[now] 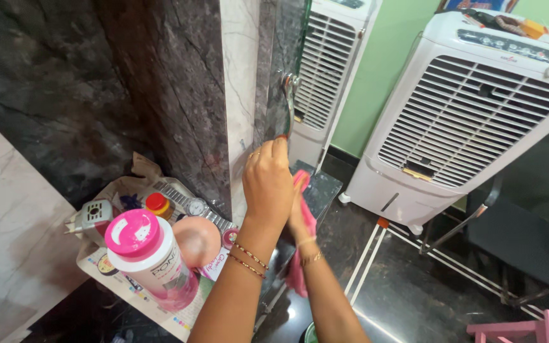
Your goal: The person dips a pink cloth into a green bowl of water and wrings it out. They then wipe a vertical marble-like wall and a glass panel with the cloth. The person repeatedly dips the cloth back into the bowl to wet it before continuing to wipe the wall and glass surfaces.
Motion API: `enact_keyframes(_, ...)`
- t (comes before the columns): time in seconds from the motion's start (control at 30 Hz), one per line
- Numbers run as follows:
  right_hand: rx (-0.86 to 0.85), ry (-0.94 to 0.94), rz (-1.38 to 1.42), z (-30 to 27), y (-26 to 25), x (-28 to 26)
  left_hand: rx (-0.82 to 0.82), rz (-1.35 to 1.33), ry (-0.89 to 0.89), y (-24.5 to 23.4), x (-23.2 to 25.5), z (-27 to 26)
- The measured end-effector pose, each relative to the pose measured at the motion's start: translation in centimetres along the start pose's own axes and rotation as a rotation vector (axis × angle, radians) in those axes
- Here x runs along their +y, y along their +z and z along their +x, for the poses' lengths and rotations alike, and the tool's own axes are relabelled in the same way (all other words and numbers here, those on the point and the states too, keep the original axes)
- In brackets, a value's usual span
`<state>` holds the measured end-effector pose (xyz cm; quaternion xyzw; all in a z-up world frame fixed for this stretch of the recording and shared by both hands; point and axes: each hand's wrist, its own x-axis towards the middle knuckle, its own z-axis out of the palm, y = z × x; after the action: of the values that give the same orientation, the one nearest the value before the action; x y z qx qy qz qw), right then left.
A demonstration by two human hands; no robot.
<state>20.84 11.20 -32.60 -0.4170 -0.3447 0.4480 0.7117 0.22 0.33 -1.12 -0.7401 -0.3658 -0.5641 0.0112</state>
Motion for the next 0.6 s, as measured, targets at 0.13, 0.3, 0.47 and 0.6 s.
enact_keyframes(0.13,0.13,-0.112,-0.194,5.1,-3.1,-1.9,-0.046,-0.033,-0.015,-0.9,0.2,0.4)
enact_keyframes(0.3,0.131,-0.161,-0.172,2.9,-1.6,-0.4,-0.044,-0.036,-0.023,-0.5,0.2,0.2)
enact_keyframes(0.47,-0.123,-0.368,-0.206,-3.5,3.9,0.1,-0.016,-0.023,0.012,0.0,-0.2,-0.2)
enact_keyframes(0.6,0.156,-0.699,-0.965,1.4,2.8,-1.1,-0.006,-0.017,0.002,0.0,0.0,0.0)
